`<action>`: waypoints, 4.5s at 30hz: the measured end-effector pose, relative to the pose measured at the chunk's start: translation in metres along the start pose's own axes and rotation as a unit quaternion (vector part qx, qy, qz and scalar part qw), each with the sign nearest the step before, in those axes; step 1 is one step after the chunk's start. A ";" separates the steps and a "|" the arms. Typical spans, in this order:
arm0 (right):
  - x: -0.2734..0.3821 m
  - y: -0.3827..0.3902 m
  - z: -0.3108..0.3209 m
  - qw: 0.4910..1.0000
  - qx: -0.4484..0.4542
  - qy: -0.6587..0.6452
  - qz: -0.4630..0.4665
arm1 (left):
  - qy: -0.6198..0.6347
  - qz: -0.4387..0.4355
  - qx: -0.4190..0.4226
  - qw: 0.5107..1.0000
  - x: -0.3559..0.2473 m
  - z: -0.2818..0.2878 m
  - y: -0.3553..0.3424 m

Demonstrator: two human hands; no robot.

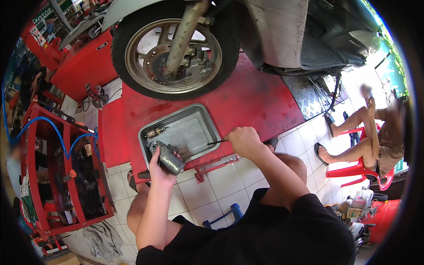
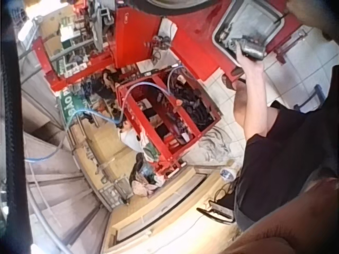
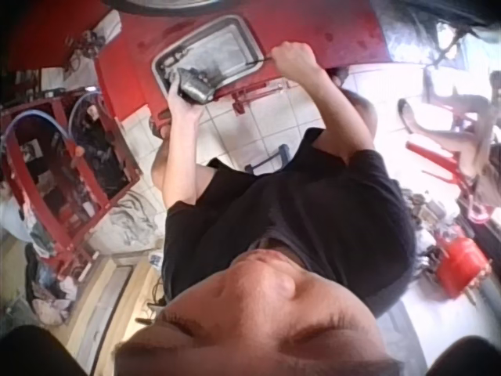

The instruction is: The person uses a screwdriver to disassemble a cylindrical metal component, likely a starter motor, over a metal tray. They remove screws and internal parts, placing them into the tray while working in a motorcycle repair shop.

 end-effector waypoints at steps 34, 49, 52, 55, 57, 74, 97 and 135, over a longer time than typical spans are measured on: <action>0.016 0.002 -0.002 0.999 -0.011 0.045 0.008 | -0.023 0.017 -0.033 0.999 0.014 -0.002 0.003; 0.015 -0.004 0.012 0.930 -0.069 -0.360 -0.029 | -0.031 -0.001 0.044 0.999 0.011 -0.032 -0.016; 0.026 -0.007 -0.006 0.845 0.038 -0.529 -0.070 | -0.011 0.003 0.058 0.998 0.008 -0.036 -0.023; 0.043 0.000 -0.015 0.688 0.115 -0.706 -0.123 | -0.021 0.000 0.071 0.997 0.010 -0.043 -0.021; 0.042 0.001 -0.022 0.722 0.065 -0.677 -0.124 | -0.019 -0.001 0.114 0.993 0.009 -0.051 -0.016; 0.085 0.055 -0.029 0.488 0.281 -0.800 -0.208 | 0.030 -0.001 0.189 0.981 0.012 -0.061 -0.025; 0.094 0.046 -0.029 0.628 0.238 -0.727 -0.145 | 0.011 -0.020 0.176 0.984 0.007 -0.059 -0.026; 0.043 0.066 -0.056 0.584 0.181 -0.761 -0.218 | -0.035 0.010 0.177 0.984 0.063 -0.097 -0.053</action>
Point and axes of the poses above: each hand's wrist, its own y-axis away from the middle knuckle, its own z-axis out of the back of the hand, x = y × z, the point moved 9 cm from there along -y, towards the middle knuckle, and after that the axes turned 7 degrees about -x, right-handed, at the moved point
